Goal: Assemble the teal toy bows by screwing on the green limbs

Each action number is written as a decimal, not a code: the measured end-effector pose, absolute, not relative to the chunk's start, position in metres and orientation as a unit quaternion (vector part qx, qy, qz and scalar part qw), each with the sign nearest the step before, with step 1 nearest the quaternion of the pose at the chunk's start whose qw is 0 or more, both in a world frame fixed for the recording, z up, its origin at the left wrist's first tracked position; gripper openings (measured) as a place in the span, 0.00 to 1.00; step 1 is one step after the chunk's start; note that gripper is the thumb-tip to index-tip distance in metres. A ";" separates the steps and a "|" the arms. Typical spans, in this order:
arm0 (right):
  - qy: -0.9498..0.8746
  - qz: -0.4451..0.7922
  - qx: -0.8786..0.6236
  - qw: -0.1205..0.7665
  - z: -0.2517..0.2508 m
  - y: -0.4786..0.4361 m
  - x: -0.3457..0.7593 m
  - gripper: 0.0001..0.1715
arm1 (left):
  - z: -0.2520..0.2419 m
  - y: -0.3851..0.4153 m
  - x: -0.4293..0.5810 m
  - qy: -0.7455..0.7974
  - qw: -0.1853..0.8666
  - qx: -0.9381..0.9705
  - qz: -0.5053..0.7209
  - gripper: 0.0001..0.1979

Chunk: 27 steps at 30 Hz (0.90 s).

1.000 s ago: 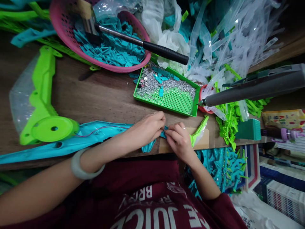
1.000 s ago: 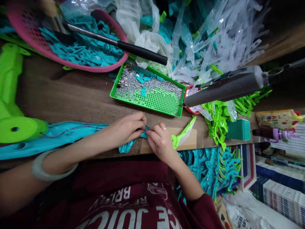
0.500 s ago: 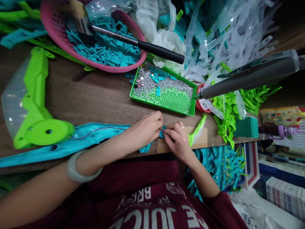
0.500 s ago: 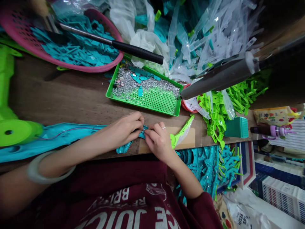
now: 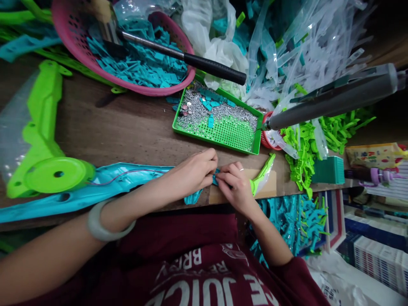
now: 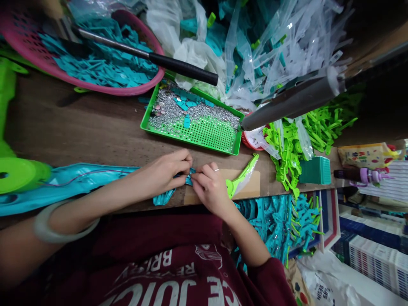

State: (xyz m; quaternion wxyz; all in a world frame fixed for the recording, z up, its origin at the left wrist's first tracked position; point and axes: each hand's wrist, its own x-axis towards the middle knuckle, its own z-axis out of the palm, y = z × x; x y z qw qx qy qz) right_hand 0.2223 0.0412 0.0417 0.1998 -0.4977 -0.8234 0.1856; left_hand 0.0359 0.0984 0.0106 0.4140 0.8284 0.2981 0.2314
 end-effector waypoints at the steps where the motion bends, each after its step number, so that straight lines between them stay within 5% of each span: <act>1: -0.820 0.196 -0.500 0.198 0.042 0.042 0.222 0.10 | 0.010 0.099 0.035 0.300 0.416 0.828 0.229 0.08; 11: -0.749 0.161 -0.575 0.286 0.070 0.034 0.246 0.08 | 0.011 0.102 0.033 0.283 0.400 0.842 0.227 0.08; 17: -0.805 0.155 -0.549 0.165 0.065 0.016 0.265 0.09 | 0.012 0.104 0.028 0.261 0.364 0.866 0.225 0.10; 27: -0.815 0.121 -0.538 0.179 0.054 -0.001 0.279 0.12 | 0.042 0.043 0.013 0.369 0.112 0.884 0.265 0.11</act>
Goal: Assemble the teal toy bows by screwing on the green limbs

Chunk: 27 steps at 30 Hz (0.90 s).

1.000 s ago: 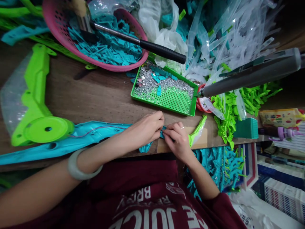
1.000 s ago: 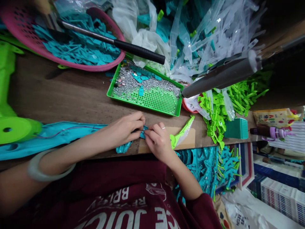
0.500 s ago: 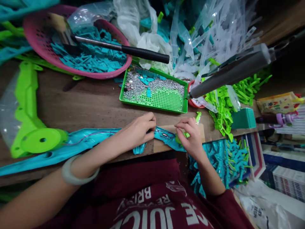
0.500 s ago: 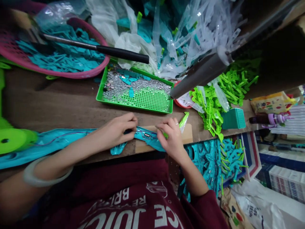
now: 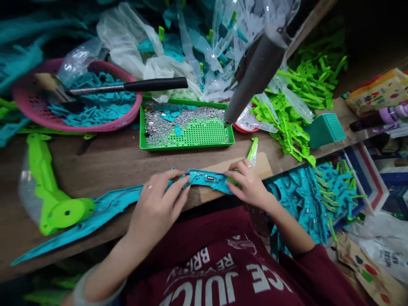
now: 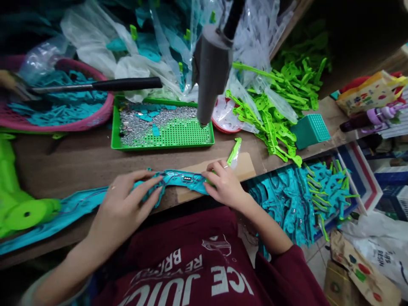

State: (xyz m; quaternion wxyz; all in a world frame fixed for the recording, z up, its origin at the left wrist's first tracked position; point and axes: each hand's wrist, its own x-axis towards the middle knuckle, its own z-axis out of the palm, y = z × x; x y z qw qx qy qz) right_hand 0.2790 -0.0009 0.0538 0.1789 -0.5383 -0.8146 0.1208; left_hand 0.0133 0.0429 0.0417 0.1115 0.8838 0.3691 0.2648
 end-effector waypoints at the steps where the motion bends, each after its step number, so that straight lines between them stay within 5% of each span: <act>1: -0.824 0.119 -0.531 0.159 0.053 -0.002 0.280 0.13 | 0.041 0.033 0.011 0.387 0.093 0.873 0.282 0.13; 11: -0.874 0.031 -0.470 0.120 0.044 -0.003 0.284 0.16 | 0.008 -0.021 0.010 0.477 0.018 0.828 0.295 0.28; 18: -0.892 0.024 -0.417 0.170 0.062 0.037 0.249 0.13 | 0.008 -0.004 0.021 0.444 0.016 0.849 0.287 0.23; 27: -0.922 0.177 -0.328 0.103 0.051 0.096 0.214 0.09 | 0.002 -0.001 0.022 0.431 0.034 0.834 0.342 0.18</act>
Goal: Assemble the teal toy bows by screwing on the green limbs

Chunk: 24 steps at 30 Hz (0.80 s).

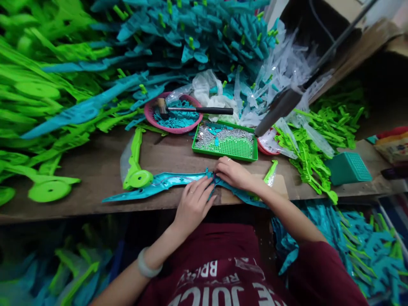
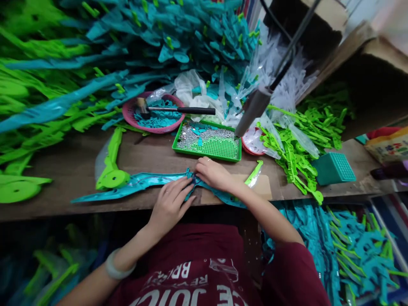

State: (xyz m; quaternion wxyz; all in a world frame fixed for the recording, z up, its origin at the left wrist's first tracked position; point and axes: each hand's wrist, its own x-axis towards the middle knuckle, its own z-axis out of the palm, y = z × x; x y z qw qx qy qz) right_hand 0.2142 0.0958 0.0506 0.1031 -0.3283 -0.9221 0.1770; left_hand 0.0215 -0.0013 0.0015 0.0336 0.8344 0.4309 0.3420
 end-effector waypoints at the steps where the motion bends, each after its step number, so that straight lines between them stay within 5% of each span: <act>1: -0.919 0.182 -0.332 0.109 0.050 0.094 0.216 0.09 | 0.001 -0.001 0.021 0.436 0.036 0.829 0.350 0.18; 15: -0.919 0.099 -0.381 -0.001 0.054 0.075 0.211 0.10 | -0.003 -0.002 0.019 0.426 0.044 0.828 0.361 0.15; 24: -0.881 0.226 -0.401 0.110 0.041 0.077 0.215 0.11 | 0.004 -0.001 0.023 0.471 0.090 0.805 0.349 0.10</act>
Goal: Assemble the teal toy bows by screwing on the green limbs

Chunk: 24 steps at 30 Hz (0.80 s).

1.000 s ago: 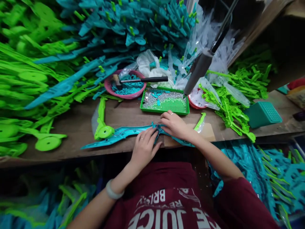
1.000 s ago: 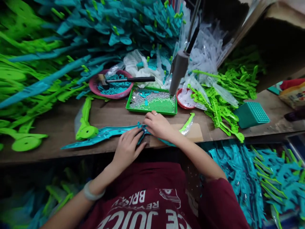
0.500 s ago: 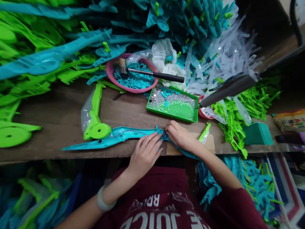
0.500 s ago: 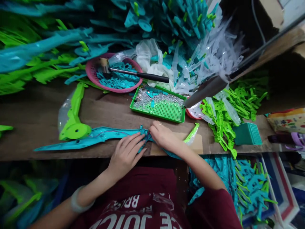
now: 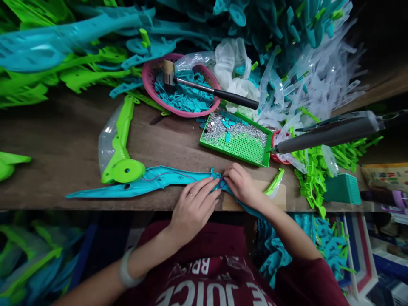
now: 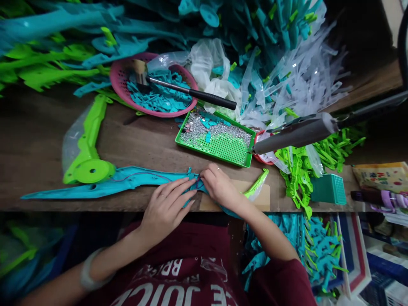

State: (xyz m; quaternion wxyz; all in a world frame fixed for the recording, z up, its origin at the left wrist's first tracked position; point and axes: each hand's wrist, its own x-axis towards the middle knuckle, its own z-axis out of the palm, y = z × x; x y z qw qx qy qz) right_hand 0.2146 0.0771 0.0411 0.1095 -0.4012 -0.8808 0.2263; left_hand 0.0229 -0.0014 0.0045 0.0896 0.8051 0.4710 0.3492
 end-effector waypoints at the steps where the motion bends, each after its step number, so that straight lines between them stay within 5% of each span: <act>1: -0.879 0.233 -0.399 0.117 0.040 0.077 0.215 0.11 | 0.004 -0.002 0.023 0.469 0.091 0.804 0.355 0.10; 18: -0.879 0.225 -0.419 0.029 0.049 0.081 0.215 0.16 | 0.015 0.007 0.018 0.387 -0.039 0.891 0.236 0.21; 24: -0.909 0.093 -0.392 0.108 0.114 0.087 0.177 0.08 | -0.013 0.008 0.024 0.372 -0.134 0.866 0.305 0.21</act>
